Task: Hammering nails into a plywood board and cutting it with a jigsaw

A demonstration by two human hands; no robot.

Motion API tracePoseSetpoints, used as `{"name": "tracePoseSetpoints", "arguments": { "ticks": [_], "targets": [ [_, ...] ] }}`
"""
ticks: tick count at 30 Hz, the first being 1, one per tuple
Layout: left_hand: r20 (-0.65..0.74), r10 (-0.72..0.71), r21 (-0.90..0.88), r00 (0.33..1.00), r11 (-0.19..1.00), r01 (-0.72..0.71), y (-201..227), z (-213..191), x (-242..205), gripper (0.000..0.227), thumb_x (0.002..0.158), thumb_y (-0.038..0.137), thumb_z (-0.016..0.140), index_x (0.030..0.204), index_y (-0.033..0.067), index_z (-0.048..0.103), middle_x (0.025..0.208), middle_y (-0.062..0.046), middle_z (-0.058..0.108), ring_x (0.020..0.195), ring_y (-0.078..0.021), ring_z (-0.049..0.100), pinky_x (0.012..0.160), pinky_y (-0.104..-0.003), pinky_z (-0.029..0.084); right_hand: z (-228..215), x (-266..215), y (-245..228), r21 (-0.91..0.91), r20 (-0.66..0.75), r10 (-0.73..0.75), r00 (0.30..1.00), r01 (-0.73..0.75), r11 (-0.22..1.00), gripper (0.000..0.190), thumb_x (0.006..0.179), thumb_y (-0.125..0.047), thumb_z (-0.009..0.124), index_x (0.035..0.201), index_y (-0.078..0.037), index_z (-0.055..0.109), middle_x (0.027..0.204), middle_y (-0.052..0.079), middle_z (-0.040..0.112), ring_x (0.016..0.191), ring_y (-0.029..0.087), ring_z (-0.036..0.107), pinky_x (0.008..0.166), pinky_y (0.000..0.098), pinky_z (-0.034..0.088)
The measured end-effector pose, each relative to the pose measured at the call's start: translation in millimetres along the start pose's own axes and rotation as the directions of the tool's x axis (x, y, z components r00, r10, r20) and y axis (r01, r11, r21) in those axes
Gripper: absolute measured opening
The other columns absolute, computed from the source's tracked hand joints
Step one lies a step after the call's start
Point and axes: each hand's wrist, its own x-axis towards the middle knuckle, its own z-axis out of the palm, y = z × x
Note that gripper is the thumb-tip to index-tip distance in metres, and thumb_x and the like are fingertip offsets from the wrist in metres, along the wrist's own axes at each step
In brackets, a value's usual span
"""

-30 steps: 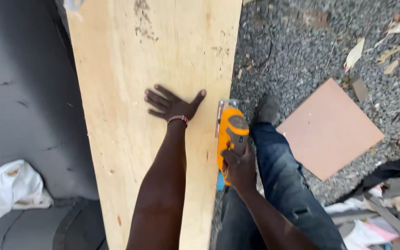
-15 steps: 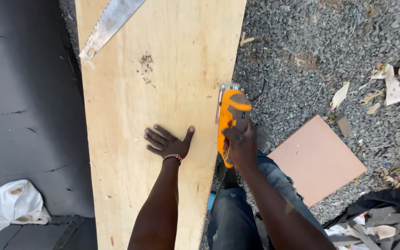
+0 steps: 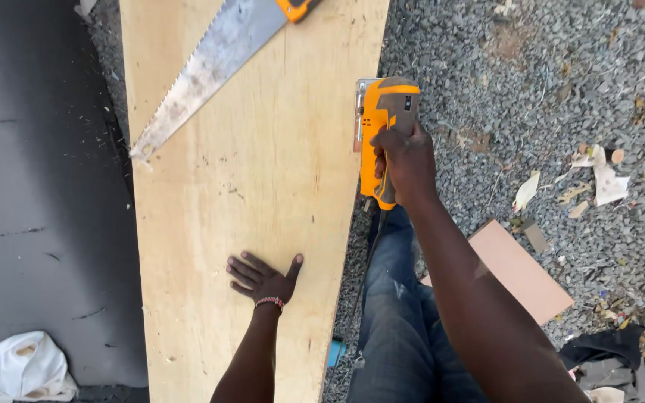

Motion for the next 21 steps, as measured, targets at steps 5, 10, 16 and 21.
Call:
{"name": "tracePoseSetpoints", "arguments": {
  "ticks": [5,10,16,21],
  "targets": [
    [0.029,-0.041,0.032,0.999,0.999,0.04,-1.2,23.8,17.3,0.165,0.089,0.123,0.028,0.186,0.0029,-0.032,0.191,-0.036,-0.035,0.176,-0.0563,-0.036,0.142,-0.075,-0.015,3.6,51.9,-45.4,0.049,0.031,-0.001,1.0,-0.001,0.999,0.019,0.108,-0.028,0.081,0.1,-0.012,0.079,0.067,0.011,0.074,0.066,0.026,0.08,0.073,0.0482,0.069],
    [-0.52,0.08,0.064,0.85,0.996,-0.054,-17.5,65.3,23.7,0.172,0.076,0.118,0.033,0.188,-0.0032,-0.015,0.196,-0.038,-0.015,0.183,-0.0573,-0.01,0.142,-0.079,0.016,13.4,89.0,-78.3,0.0,-0.153,0.202,0.967,-0.204,0.979,0.015,0.091,-0.018,0.077,0.099,-0.012,0.065,0.07,0.004,0.063,0.049,0.016,0.056,0.051,0.0413,0.051],
    [0.134,-0.189,0.002,0.973,0.982,0.19,-1.3,11.3,15.6,0.177,0.075,0.119,0.045,0.186,0.0036,-0.031,0.195,-0.025,-0.04,0.182,-0.0425,-0.036,0.146,-0.063,-0.003,11.0,154.5,-103.5,0.122,-0.216,0.26,0.941,-0.239,0.963,0.016,0.088,-0.012,0.079,0.095,-0.01,0.064,0.068,0.008,0.06,0.045,0.02,0.053,0.043,0.0417,0.047],
    [0.124,-0.217,-0.024,0.968,0.975,0.222,11.4,6.2,10.0,0.176,0.077,0.115,0.048,0.184,0.0058,-0.038,0.195,-0.024,-0.042,0.183,-0.0424,-0.033,0.146,-0.059,0.01,17.0,185.8,-134.9,0.1,-0.236,0.254,0.938,-0.236,0.967,0.018,0.085,-0.015,0.078,0.094,-0.01,0.063,0.069,0.008,0.06,0.046,0.019,0.054,0.045,0.0409,0.047]
  ]
}}
